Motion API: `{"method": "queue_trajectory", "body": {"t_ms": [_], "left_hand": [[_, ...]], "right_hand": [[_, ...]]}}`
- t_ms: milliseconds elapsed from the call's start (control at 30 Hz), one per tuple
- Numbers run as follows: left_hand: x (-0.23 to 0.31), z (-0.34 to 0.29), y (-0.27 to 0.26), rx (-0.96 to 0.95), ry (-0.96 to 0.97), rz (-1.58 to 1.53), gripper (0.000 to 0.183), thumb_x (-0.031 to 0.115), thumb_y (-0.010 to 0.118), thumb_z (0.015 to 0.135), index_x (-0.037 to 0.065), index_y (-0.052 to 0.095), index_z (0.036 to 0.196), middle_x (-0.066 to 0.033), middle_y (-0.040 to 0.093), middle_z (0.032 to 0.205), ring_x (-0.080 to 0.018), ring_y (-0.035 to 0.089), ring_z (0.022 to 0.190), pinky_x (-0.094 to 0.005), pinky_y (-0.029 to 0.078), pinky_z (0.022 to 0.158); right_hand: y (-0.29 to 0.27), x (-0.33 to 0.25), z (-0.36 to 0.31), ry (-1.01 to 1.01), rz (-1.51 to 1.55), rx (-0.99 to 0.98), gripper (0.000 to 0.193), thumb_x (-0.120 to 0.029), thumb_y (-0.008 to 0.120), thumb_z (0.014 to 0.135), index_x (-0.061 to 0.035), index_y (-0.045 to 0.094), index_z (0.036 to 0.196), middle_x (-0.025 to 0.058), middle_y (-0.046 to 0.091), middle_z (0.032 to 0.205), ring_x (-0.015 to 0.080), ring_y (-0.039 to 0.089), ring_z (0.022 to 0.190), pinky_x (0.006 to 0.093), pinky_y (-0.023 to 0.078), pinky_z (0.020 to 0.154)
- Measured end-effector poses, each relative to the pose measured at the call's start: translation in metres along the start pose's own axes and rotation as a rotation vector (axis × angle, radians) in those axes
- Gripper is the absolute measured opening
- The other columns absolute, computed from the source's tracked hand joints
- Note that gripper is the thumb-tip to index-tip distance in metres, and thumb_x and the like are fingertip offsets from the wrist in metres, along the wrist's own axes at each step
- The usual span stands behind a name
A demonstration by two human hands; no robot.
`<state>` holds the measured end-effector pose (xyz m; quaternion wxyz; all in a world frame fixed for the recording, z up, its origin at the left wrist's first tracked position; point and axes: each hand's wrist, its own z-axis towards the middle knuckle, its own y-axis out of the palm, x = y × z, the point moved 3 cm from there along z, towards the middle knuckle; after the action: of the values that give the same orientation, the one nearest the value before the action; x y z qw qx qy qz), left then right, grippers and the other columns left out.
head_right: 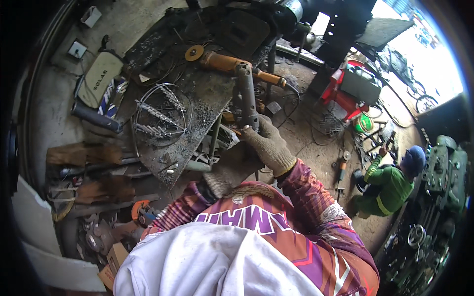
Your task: The person uses an angle grinder to smooth a metal rod and then uses a welding torch to join the rod to a circular metal cage structure on a workbench.
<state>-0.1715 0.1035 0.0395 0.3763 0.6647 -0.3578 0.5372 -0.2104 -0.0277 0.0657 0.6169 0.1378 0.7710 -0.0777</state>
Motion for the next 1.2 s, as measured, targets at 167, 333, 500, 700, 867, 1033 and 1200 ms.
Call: {"method": "queue_trajectory", "body": {"t_ms": [167, 333, 500, 700, 867, 1033, 1200], "left_hand": [[0.006, 0.019, 0.053, 0.002, 0.047, -1.220, 0.047, 0.028, 0.056, 0.107, 0.007, 0.047, 0.148, -0.0105, 0.059, 0.138, -0.0278, 0.059, 0.128, -0.0463, 0.049, 0.111], [-0.008, 0.005, 0.059, 0.281, 0.100, 0.632, 0.029, 0.023, 0.061, 0.100, 0.004, 0.066, 0.121, -0.0142, 0.070, 0.112, -0.0280, 0.069, 0.106, -0.0405, 0.056, 0.093], [-0.006, -0.007, 0.055, 0.322, 0.513, 0.546, 0.018, 0.016, 0.066, 0.093, 0.003, 0.070, 0.106, -0.0139, 0.071, 0.098, -0.0282, 0.071, 0.093, -0.0395, 0.058, 0.082], [0.002, -0.013, 0.034, 0.350, 0.310, 0.458, 0.022, 0.018, 0.068, 0.095, 0.005, 0.072, 0.113, -0.0128, 0.074, 0.103, -0.0264, 0.073, 0.092, -0.0393, 0.059, 0.080], [0.006, -0.004, 0.003, 0.344, -0.073, 0.571, 0.030, 0.031, 0.070, 0.095, 0.010, 0.072, 0.116, -0.0149, 0.074, 0.106, -0.0305, 0.072, 0.101, -0.0418, 0.058, 0.085], [-0.011, -0.033, -0.032, 0.455, 0.076, 0.477, 0.040, 0.035, 0.070, 0.094, 0.007, 0.064, 0.123, -0.0165, 0.070, 0.105, -0.0322, 0.071, 0.100, -0.0428, 0.056, 0.088], [-0.020, -0.058, -0.067, 0.393, -0.052, 0.394, 0.049, 0.037, 0.069, 0.096, 0.003, 0.062, 0.130, -0.0201, 0.073, 0.109, -0.0364, 0.072, 0.101, -0.0437, 0.055, 0.089]], "right_hand": [[-0.038, 0.019, -0.011, -0.024, 0.036, -0.089, 0.051, -0.026, 0.069, 0.101, -0.0077, 0.051, 0.145, 0.0058, 0.064, 0.119, 0.0141, 0.060, 0.105, 0.0303, 0.050, 0.094], [-0.038, 0.006, -0.018, -0.198, 0.042, -0.072, 0.080, -0.032, 0.077, 0.094, -0.0097, 0.032, 0.156, 0.0082, 0.062, 0.125, 0.0160, 0.059, 0.109, 0.0318, 0.050, 0.095], [-0.036, 0.019, 0.001, -0.097, 0.060, -0.416, 0.095, -0.042, 0.084, 0.086, -0.0085, 0.034, 0.159, 0.0075, 0.061, 0.135, 0.0177, 0.058, 0.118, 0.0335, 0.046, 0.104], [-0.009, -0.008, 0.026, 0.014, -0.162, -0.393, 0.104, -0.028, 0.090, 0.077, -0.0073, 0.031, 0.160, 0.0090, 0.064, 0.127, 0.0189, 0.063, 0.110, 0.0354, 0.051, 0.099], [0.011, -0.021, 0.066, -0.118, -0.544, -0.337, 0.097, -0.022, 0.087, 0.074, -0.0078, 0.037, 0.156, 0.0144, 0.065, 0.126, 0.0208, 0.065, 0.112, 0.0359, 0.052, 0.099], [0.019, -0.052, 0.100, -0.245, -0.813, -0.328, 0.089, -0.030, 0.088, 0.075, -0.0045, 0.044, 0.148, 0.0172, 0.066, 0.124, 0.0297, 0.065, 0.118, 0.0410, 0.051, 0.102], [0.031, -0.073, 0.111, -0.313, -1.043, -0.278, 0.090, -0.033, 0.089, 0.075, -0.0025, 0.045, 0.147, 0.0183, 0.065, 0.127, 0.0311, 0.064, 0.120, 0.0422, 0.051, 0.101]]}}
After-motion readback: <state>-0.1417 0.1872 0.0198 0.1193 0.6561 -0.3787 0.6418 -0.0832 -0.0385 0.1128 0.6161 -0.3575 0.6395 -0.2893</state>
